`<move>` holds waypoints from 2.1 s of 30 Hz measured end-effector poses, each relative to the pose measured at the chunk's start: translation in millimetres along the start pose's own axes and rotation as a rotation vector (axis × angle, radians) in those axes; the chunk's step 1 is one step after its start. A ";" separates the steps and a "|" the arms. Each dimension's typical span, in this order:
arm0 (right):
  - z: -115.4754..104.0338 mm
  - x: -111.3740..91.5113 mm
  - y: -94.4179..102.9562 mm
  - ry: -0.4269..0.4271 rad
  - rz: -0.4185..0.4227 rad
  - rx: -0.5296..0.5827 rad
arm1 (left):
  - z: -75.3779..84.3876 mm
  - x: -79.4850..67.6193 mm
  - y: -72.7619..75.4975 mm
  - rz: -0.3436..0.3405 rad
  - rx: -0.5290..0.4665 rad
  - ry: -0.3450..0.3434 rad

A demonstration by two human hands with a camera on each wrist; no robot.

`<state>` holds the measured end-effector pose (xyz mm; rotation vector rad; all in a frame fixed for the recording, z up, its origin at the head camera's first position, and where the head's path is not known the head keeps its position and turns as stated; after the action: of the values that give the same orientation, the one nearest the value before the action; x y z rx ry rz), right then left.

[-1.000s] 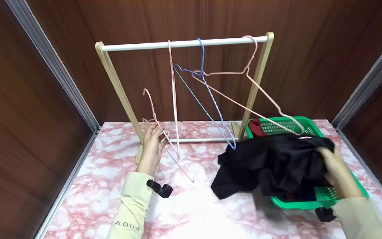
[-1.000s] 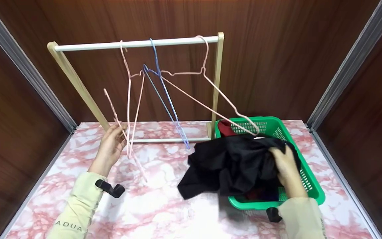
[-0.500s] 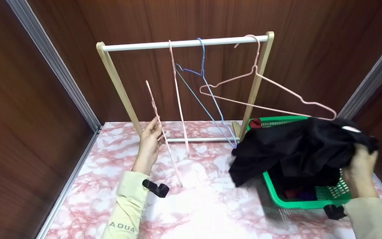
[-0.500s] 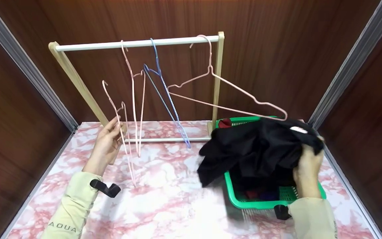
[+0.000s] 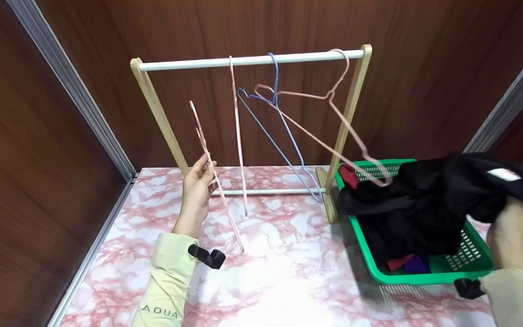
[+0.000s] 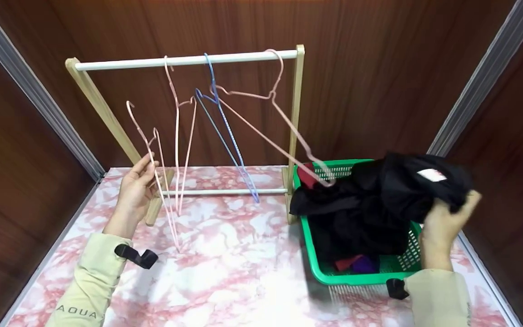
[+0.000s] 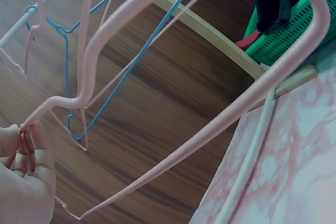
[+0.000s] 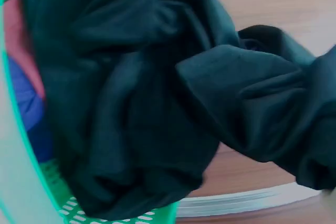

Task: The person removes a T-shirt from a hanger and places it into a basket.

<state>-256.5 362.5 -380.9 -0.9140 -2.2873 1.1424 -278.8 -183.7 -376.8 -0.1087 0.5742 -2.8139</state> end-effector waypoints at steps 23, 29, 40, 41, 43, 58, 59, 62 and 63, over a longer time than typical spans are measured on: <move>85.5 -26.1 18.4 0.392 -0.997 -1.607 | 29.3 -1.7 -24.0 -0.016 0.078 -0.163; 87.5 -27.2 20.9 0.350 -1.036 -1.624 | 40.0 1.7 -32.5 0.008 0.051 -0.217; 88.3 -27.1 21.0 0.268 -1.065 -1.657 | 57.7 19.7 -35.2 0.034 0.044 -0.262; 88.5 -27.1 20.9 0.268 -1.065 -1.660 | 58.3 21.1 -34.2 0.034 0.047 -0.257; 88.6 -27.3 21.2 0.273 -1.064 -1.659 | 58.5 23.8 -32.7 0.037 0.054 -0.239; 72.5 -24.9 19.0 0.169 -1.039 -1.496 | 52.4 30.3 -28.4 0.094 0.072 -0.238; 70.0 -24.3 19.0 0.182 -1.028 -1.471 | 52.0 30.4 -28.1 0.097 0.067 -0.240; 62.8 -22.3 18.9 0.213 -0.965 -1.422 | 51.7 30.8 -27.3 0.085 0.051 -0.236; 61.2 -21.5 18.6 0.235 -0.931 -1.412 | 51.8 30.8 -26.9 0.078 0.048 -0.231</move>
<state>-272.7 322.5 -432.9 -0.1473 -2.5613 -1.0242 -308.4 -187.7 -318.1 -0.3880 0.4471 -2.6869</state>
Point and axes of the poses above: each hand's wrist, its own x-axis towards the middle knuckle, its own y-axis out of the back of the hand, z = x × y, the point moved 2 cm from there along x, towards the middle knuckle, and after that the axes turned 2 degrees about -x, right-handed, at the moved point
